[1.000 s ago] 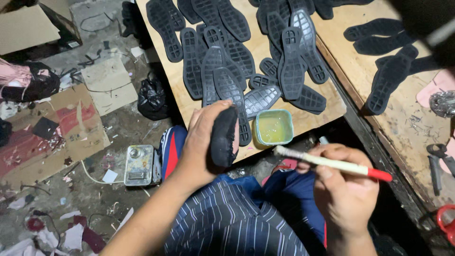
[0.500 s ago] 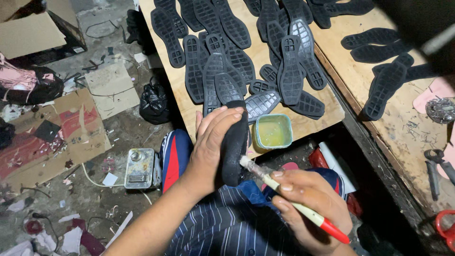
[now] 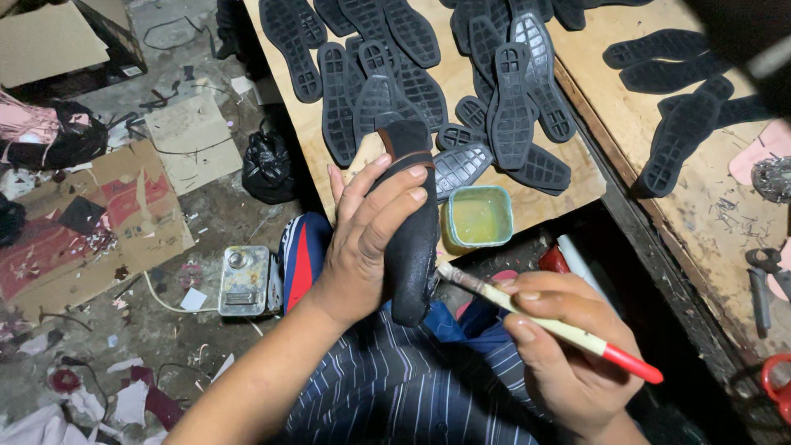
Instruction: The person holds a shoe upper in one hand and uses a brush to apply glue from a small container along the edge of the shoe, rotating the shoe to coat different sections of the edge. The person continues brushing around the shoe and then holds the finished shoe up.
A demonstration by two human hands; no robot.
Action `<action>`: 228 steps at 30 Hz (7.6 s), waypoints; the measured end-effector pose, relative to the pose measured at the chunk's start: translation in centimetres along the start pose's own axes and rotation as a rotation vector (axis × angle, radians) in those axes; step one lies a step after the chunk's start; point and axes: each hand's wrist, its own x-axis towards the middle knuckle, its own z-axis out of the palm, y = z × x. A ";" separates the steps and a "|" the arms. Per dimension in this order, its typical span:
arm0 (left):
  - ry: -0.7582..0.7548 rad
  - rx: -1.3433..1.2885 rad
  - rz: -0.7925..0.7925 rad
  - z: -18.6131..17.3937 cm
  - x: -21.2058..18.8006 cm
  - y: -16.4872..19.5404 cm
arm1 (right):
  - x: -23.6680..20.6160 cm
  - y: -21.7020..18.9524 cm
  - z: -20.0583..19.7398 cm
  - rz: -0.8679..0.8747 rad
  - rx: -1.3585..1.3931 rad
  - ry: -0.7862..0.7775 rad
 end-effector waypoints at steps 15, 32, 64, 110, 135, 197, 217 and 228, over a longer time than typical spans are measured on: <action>-0.013 0.083 -0.085 0.3 -0.4 -0.1 | 0.5 -0.6 0.1 -0.056 -0.189 -0.138; -0.028 0.077 -0.151 0.5 -1.1 -0.2 | 0.8 -0.8 0.7 -0.135 -0.284 -0.120; -0.180 -0.149 -0.367 -1.0 0.0 3.6 | 1.9 -1.1 0.5 -0.135 -0.264 -0.113; -0.218 -0.277 -0.458 -1.0 -0.4 3.8 | 2.9 -1.1 0.3 -0.186 -0.259 -0.170; -0.209 -0.324 -0.611 -0.5 0.0 4.3 | 2.8 -1.5 0.6 -0.141 -0.201 -0.209; -0.316 -0.922 -0.555 0.1 -0.4 3.8 | 4.4 -0.8 1.2 -0.317 -0.279 -0.266; -0.426 -1.185 -0.842 0.5 -1.6 2.9 | 4.2 -0.5 0.4 -0.242 -0.278 -0.323; -0.384 -1.261 -0.792 0.7 -1.3 3.1 | 4.1 0.1 0.9 -0.258 -0.260 -0.324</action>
